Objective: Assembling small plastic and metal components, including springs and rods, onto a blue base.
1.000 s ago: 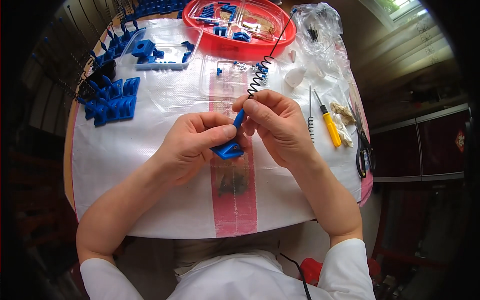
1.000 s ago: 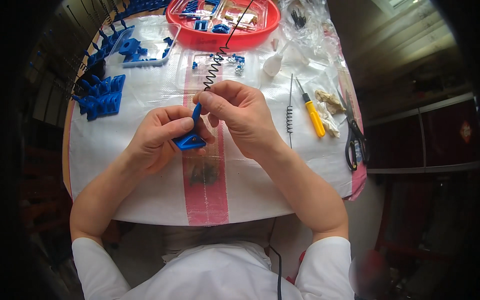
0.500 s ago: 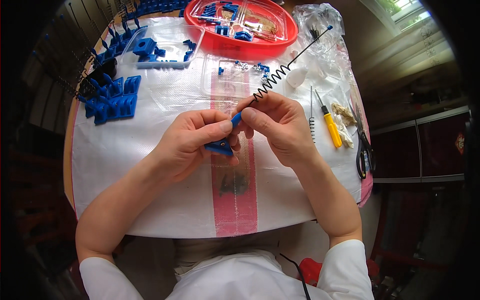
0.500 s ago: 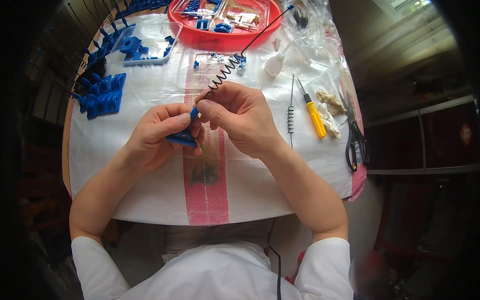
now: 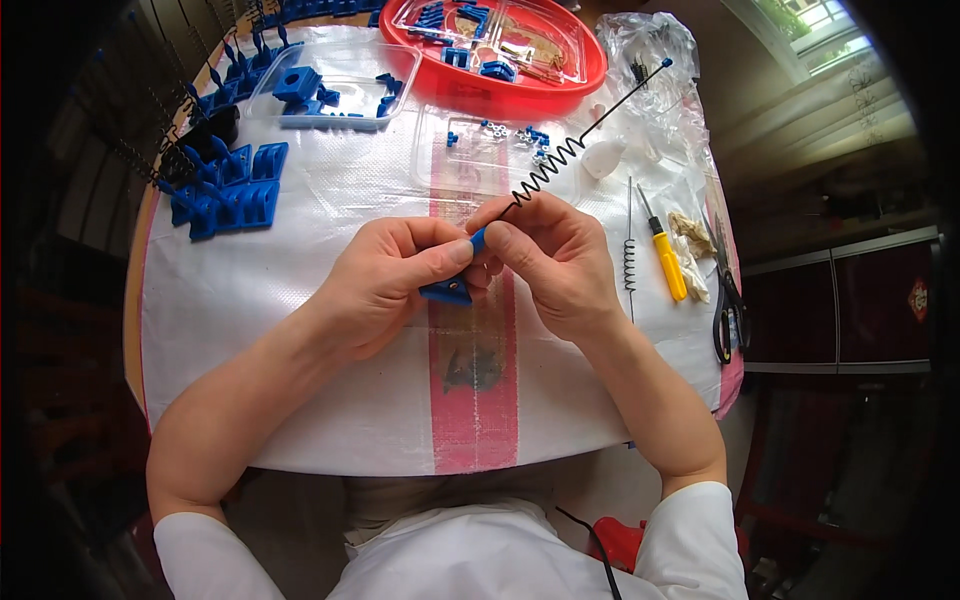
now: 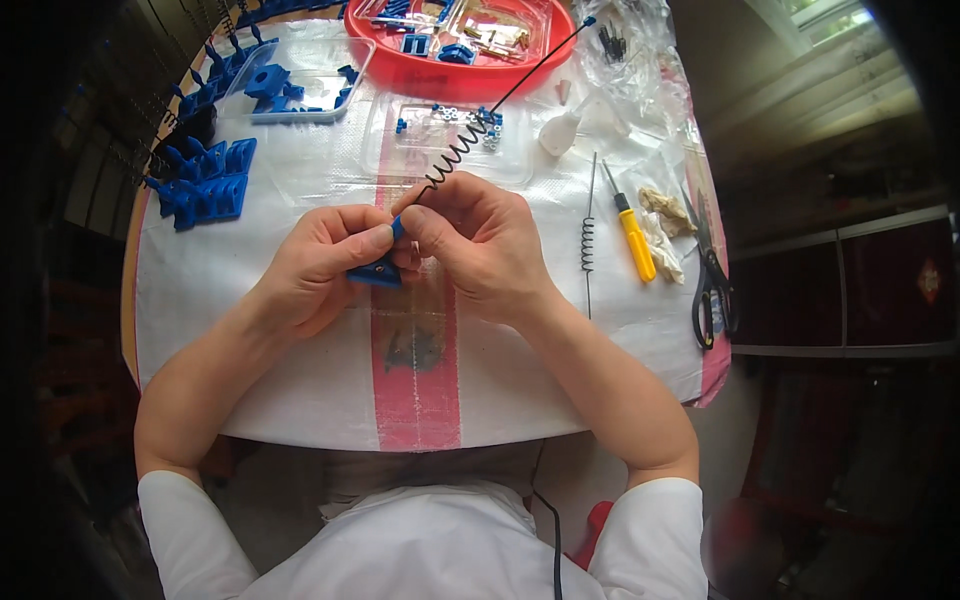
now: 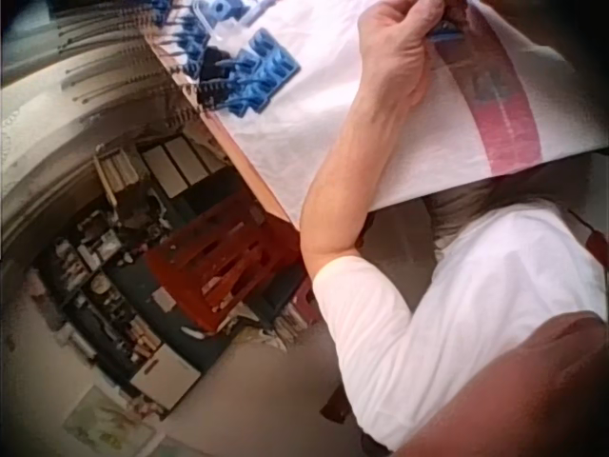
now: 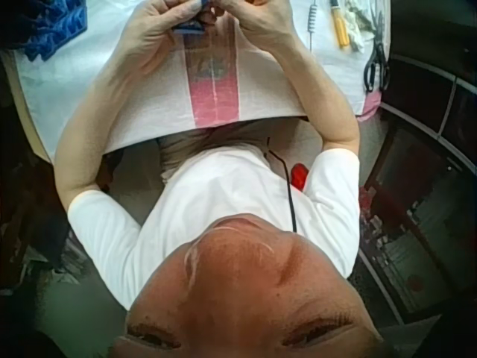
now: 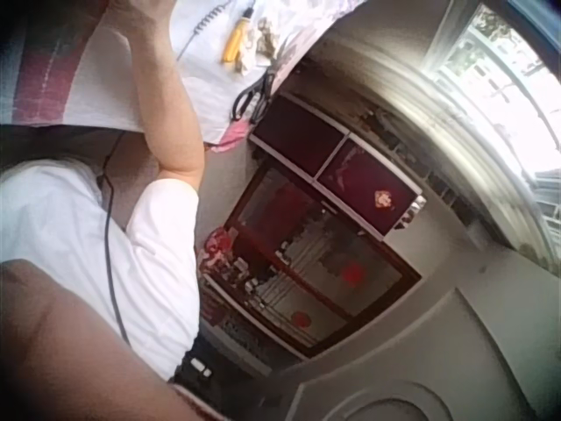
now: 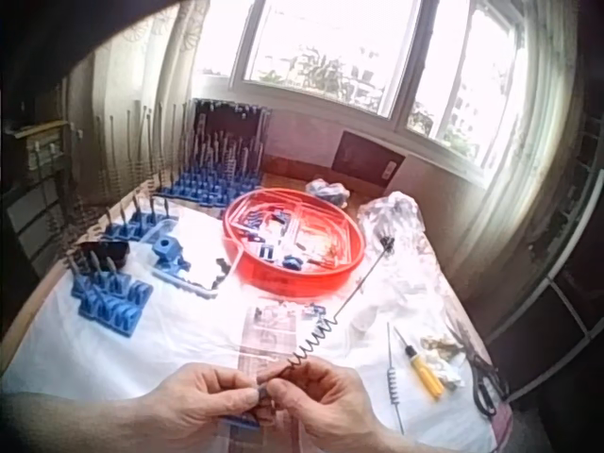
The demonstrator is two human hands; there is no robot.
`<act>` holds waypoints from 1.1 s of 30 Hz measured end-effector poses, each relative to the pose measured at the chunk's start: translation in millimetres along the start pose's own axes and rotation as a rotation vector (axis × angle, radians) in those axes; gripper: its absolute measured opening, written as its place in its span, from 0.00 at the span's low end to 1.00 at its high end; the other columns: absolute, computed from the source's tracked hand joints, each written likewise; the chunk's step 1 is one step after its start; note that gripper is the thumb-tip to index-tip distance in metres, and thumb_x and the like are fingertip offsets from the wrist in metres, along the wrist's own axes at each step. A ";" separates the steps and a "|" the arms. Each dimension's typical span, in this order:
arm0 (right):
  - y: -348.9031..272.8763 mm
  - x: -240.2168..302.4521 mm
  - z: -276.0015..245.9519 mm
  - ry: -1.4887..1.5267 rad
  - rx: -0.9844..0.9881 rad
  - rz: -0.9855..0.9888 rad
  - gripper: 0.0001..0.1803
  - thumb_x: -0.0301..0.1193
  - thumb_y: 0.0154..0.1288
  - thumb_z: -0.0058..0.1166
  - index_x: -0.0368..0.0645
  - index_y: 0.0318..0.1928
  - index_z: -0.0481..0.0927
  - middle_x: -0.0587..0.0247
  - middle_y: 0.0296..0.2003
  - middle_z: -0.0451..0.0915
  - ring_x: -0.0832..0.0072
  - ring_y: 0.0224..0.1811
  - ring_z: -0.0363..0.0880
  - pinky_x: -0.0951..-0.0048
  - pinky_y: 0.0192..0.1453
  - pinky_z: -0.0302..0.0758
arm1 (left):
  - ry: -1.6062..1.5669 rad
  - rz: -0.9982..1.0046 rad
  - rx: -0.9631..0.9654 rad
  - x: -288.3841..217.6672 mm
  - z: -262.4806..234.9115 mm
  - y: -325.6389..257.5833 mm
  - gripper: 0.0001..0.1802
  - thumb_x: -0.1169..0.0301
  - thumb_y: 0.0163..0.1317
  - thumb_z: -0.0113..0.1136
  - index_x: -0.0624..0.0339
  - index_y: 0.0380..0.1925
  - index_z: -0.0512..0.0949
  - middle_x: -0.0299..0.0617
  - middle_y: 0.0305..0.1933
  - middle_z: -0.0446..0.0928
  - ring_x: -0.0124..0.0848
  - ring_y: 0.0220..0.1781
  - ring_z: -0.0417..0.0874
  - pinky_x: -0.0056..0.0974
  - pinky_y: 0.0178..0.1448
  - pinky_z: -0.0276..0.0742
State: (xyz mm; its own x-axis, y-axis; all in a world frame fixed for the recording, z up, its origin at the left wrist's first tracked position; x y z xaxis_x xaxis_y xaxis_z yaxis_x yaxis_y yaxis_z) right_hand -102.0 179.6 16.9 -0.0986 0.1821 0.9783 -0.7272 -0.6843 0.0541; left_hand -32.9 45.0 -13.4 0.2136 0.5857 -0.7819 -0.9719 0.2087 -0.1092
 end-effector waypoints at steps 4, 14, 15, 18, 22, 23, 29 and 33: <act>-1.1 -2.0 2.4 0.034 -0.009 0.019 0.05 0.23 0.70 0.56 0.35 0.43 0.80 0.66 0.34 0.83 0.83 0.33 0.80 0.79 0.39 0.78 | -0.002 0.010 -0.009 -0.9 0.7 -0.5 0.13 0.67 0.69 0.60 0.66 0.44 0.80 0.42 0.39 0.83 0.30 0.42 0.85 0.36 0.52 0.80; 1.8 -6.5 3.2 0.061 0.009 0.008 0.05 0.23 0.71 0.55 0.36 0.44 0.79 0.66 0.33 0.83 0.83 0.32 0.80 0.79 0.38 0.78 | -0.038 0.013 -0.039 0.2 0.5 -0.8 0.11 0.68 0.69 0.60 0.67 0.42 0.81 0.41 0.37 0.83 0.29 0.40 0.84 0.34 0.50 0.79; 2.0 -6.4 3.6 0.062 0.012 0.009 0.05 0.23 0.71 0.55 0.36 0.44 0.79 0.66 0.33 0.83 0.83 0.32 0.80 0.79 0.38 0.78 | -0.030 0.018 -0.033 0.7 -0.5 -0.1 0.12 0.67 0.69 0.60 0.67 0.42 0.81 0.42 0.37 0.83 0.29 0.40 0.84 0.35 0.51 0.79; 1.0 -7.4 4.2 0.072 0.011 0.022 0.05 0.23 0.71 0.55 0.36 0.44 0.79 0.66 0.33 0.83 0.83 0.33 0.80 0.79 0.38 0.78 | -0.026 0.019 -0.021 1.9 -1.4 0.3 0.13 0.66 0.69 0.60 0.67 0.43 0.80 0.43 0.38 0.83 0.30 0.41 0.84 0.35 0.51 0.79; 1.0 -6.9 4.9 0.073 -0.009 0.029 0.05 0.24 0.71 0.55 0.36 0.44 0.79 0.66 0.34 0.83 0.83 0.33 0.79 0.80 0.39 0.78 | -0.031 0.015 -0.025 2.3 -2.1 0.5 0.13 0.66 0.69 0.60 0.67 0.42 0.80 0.43 0.38 0.83 0.30 0.41 0.84 0.35 0.52 0.79; 1.1 -6.4 5.0 0.065 -0.009 0.022 0.05 0.23 0.71 0.55 0.36 0.44 0.79 0.66 0.34 0.83 0.83 0.33 0.79 0.80 0.39 0.77 | -0.030 0.018 -0.022 2.3 -2.2 0.6 0.13 0.66 0.69 0.60 0.67 0.42 0.80 0.43 0.38 0.83 0.30 0.41 0.84 0.35 0.51 0.79; 0.6 -6.9 7.3 0.092 -0.010 0.037 0.04 0.23 0.71 0.54 0.36 0.44 0.79 0.66 0.34 0.82 0.84 0.32 0.78 0.80 0.38 0.76 | -0.034 0.013 -0.026 1.3 -1.3 -0.1 0.13 0.66 0.69 0.60 0.67 0.43 0.80 0.42 0.38 0.83 0.29 0.41 0.84 0.34 0.51 0.79; 0.3 -7.7 8.6 0.123 -0.015 0.037 0.04 0.23 0.71 0.54 0.36 0.43 0.79 0.66 0.34 0.82 0.84 0.33 0.78 0.80 0.38 0.76 | -0.039 0.022 -0.026 1.9 -1.6 -0.3 0.13 0.66 0.69 0.61 0.67 0.43 0.80 0.42 0.38 0.83 0.29 0.41 0.84 0.34 0.51 0.79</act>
State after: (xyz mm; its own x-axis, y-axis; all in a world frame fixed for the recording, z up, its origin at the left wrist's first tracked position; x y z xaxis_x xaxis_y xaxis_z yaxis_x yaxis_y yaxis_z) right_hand -95.6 171.9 11.1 -0.2073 0.2430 0.9476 -0.7316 -0.6816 0.0148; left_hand -32.3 44.8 -15.9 0.1954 0.6198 -0.7601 -0.9785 0.1752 -0.1087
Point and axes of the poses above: each hand's wrist, its own y-axis towards the middle knuckle, its own z-axis out of the palm, x = y × z, the point moved 5 cm from there along y, towards the middle knuckle
